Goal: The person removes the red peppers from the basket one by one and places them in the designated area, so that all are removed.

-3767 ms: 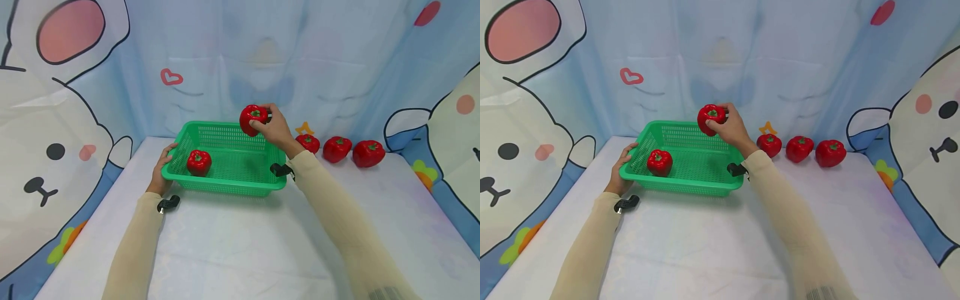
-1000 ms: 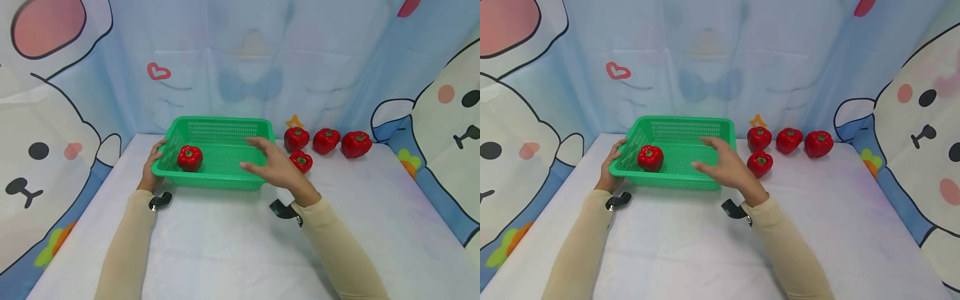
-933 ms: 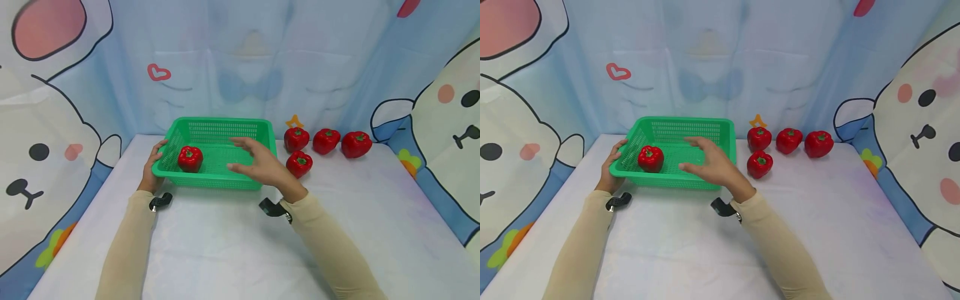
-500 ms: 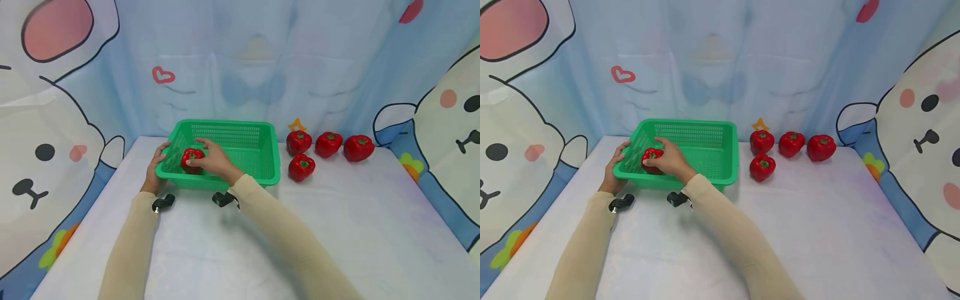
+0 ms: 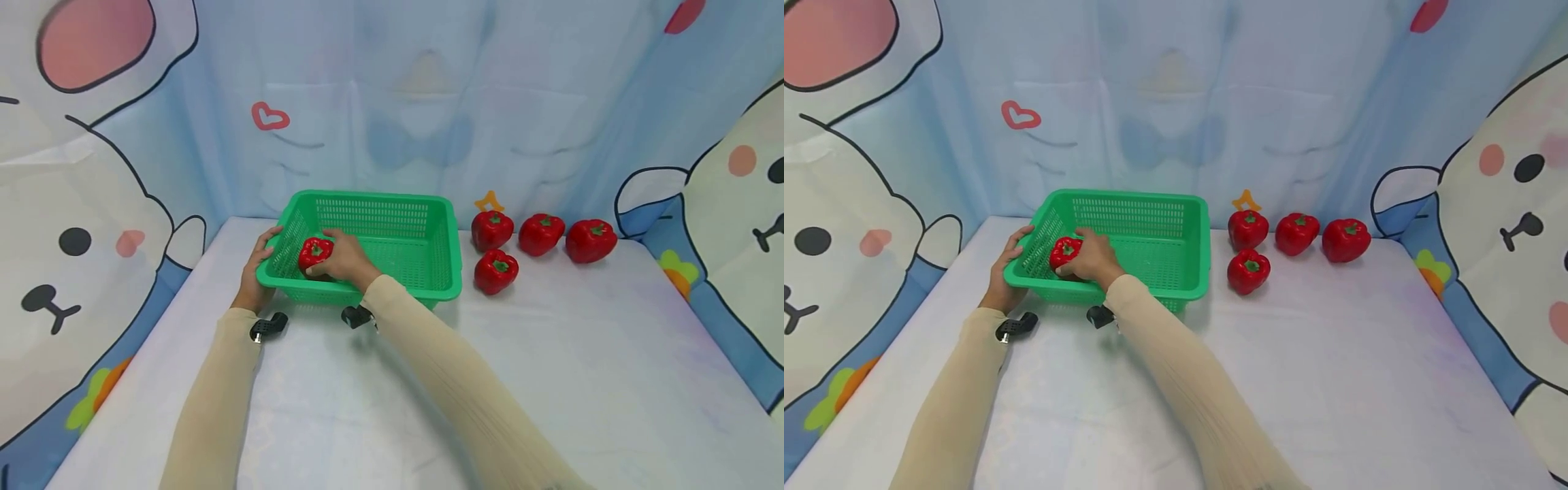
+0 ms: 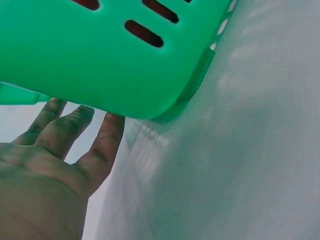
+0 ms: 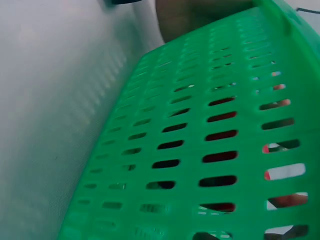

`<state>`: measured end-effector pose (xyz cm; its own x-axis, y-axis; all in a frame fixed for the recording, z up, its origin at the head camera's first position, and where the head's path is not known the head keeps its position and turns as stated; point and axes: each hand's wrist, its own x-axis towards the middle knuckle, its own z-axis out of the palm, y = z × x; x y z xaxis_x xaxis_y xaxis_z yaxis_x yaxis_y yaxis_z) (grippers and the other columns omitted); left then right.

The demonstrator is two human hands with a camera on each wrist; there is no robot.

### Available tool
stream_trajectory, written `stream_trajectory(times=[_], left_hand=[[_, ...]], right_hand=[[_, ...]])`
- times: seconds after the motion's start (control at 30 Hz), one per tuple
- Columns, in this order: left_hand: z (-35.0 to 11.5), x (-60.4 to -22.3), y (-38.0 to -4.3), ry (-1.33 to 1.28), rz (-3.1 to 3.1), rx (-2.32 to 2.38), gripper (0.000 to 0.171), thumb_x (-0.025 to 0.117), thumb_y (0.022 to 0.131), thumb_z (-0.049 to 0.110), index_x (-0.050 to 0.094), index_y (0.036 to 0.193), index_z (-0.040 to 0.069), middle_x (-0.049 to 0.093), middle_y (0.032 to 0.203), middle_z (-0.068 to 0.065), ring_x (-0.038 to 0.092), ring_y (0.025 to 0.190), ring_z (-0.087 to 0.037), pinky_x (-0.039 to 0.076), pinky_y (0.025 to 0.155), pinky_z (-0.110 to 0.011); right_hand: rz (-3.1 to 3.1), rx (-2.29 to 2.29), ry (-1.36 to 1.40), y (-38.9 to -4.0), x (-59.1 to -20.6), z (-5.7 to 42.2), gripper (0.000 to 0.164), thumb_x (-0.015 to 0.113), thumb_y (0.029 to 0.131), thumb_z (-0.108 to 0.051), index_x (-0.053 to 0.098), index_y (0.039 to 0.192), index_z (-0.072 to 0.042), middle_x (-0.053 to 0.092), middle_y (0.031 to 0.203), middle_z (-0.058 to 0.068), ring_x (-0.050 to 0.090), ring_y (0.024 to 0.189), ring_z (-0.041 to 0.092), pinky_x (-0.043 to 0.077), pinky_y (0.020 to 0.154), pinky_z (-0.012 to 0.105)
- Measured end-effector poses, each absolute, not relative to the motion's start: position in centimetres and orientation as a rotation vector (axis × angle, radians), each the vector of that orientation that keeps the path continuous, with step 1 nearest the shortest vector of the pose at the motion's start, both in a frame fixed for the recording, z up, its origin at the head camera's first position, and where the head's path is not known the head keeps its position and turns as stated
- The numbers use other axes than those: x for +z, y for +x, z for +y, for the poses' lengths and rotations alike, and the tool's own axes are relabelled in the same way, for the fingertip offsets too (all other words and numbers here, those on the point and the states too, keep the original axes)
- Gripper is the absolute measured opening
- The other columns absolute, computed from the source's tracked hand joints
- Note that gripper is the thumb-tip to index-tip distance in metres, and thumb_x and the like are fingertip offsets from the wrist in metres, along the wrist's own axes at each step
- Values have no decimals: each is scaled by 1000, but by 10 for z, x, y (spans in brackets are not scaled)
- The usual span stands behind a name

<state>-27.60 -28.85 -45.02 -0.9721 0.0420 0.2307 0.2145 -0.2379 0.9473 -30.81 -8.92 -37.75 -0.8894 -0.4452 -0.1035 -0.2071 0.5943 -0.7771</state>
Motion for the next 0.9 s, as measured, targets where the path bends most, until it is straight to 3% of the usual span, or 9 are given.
stream_trajectory(times=[0.2, 0.6, 0.9], left_hand=[[-289, -449, -277, -335, -1870, -2369, 45, 26, 104, 25, 28, 149, 24, 17, 161, -8, 29, 142, -25, 38, 106, -23], [-289, -449, -276, -321, -1872, -2372, 45, 27, 104, 27, 28, 149, 25, 21, 159, -5, 32, 139, -22, 41, 103, -22], [-290, -450, -275, -334, -1842, -2386, 43, 28, 105, 27, 30, 148, 25, 25, 155, -5, 40, 131, -20, 46, 98, -20]], right_hand=[[2586, -1090, -561, -309, -380, -89, 77, 76, 87, -24, 35, 150, -8, 51, 142, 13, 52, 128, 28, 51, 99, 40], [2593, -1170, -513, -308, -378, -87, 72, 75, 85, -25, 39, 146, -8, 54, 137, 13, 55, 123, 28, 54, 94, 40], [2577, -1415, -504, -303, -374, -85, 68, 72, 83, -25, 40, 141, -13, 42, 136, 15, 51, 122, 29, 57, 87, 40]])
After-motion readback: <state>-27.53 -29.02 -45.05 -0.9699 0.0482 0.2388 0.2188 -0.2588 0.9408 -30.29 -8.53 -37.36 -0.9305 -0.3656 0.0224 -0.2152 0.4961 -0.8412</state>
